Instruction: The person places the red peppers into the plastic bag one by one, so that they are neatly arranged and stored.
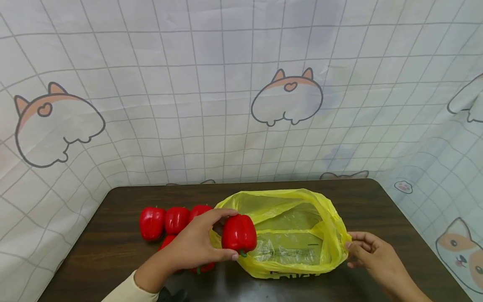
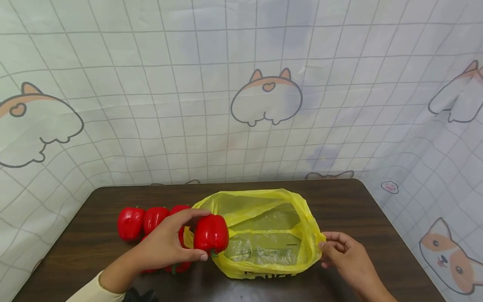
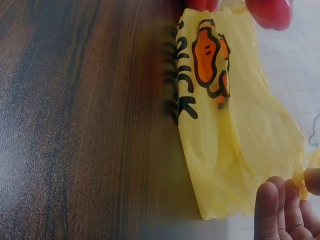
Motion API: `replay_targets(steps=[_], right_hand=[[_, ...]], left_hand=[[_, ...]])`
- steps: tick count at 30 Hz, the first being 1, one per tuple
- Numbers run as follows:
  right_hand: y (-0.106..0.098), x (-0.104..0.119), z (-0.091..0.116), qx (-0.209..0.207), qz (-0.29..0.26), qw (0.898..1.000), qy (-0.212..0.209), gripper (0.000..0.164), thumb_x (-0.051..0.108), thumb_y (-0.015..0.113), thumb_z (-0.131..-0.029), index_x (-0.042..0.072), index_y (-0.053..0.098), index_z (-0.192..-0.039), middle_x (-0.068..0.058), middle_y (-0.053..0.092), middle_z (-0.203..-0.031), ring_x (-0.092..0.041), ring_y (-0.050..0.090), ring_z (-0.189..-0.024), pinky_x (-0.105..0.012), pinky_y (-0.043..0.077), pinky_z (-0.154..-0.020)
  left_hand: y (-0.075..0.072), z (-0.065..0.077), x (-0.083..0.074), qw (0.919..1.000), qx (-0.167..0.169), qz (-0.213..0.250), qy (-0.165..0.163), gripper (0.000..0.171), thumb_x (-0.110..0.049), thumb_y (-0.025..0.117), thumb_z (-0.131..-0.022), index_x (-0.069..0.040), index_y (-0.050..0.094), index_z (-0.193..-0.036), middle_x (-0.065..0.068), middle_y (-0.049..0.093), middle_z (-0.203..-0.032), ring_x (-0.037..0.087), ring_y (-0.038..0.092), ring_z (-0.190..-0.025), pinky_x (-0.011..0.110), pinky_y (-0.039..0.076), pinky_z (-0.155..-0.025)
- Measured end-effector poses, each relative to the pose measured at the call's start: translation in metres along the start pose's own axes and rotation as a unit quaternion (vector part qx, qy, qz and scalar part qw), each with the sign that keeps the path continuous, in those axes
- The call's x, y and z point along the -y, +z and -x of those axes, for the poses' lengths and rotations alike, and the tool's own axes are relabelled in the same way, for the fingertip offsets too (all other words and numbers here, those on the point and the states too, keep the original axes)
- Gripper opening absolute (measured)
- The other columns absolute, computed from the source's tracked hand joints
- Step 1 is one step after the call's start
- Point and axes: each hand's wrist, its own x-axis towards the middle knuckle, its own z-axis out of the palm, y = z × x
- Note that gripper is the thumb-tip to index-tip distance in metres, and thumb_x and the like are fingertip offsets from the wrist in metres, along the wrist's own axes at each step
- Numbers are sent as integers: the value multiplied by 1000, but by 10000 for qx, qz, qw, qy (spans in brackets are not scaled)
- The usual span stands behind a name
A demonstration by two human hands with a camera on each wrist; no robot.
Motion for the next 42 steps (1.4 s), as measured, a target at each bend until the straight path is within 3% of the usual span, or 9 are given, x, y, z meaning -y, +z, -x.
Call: replay_targets(steps=[13, 20, 27, 42], right_hand=[[0, 2, -1, 58, -51, 9999, 99, 59, 30, 69, -100, -4, 48, -142, -11, 69, -116, -26, 68, -93, -41, 60, -79], [1, 2, -1, 23, -32, 9999, 129, 56, 28, 69, -100, -3, 49, -142, -10, 70, -116, -26, 68, -93, -41, 60, -79], [1, 4, 1, -81, 123, 9998, 113, 54, 28, 70, -99, -2, 52, -141, -10, 71, -114, -23, 69, -93, -41, 61, -78], [0, 2, 2, -211, 714, 9971, -128, 57, 37, 74, -95, 2, 58, -137, -8, 74, -110, -21, 71, -90, -37, 61, -75]], left_hand=[[18, -21, 0, 9994, 139, -257, 194, 83, -39, 91, -76, -21, 51, -146, -12, 59, -130, 12, 60, -110, 41, 57, -89], [30, -32, -1, 9988, 229, -431, 94, 84, -42, 91, -76, -20, 51, -146, -10, 57, -134, 14, 58, -114, 39, 57, -90], [39, -37, -1, 9980, 307, -549, 23, 83, -41, 90, -76, -19, 51, -145, -10, 58, -132, 15, 58, -115, 32, 56, -88], [53, -43, 10, 9952, 483, -832, -149, 79, -44, 89, -77, -20, 52, -143, -9, 59, -130, 13, 57, -113, 32, 55, -88]])
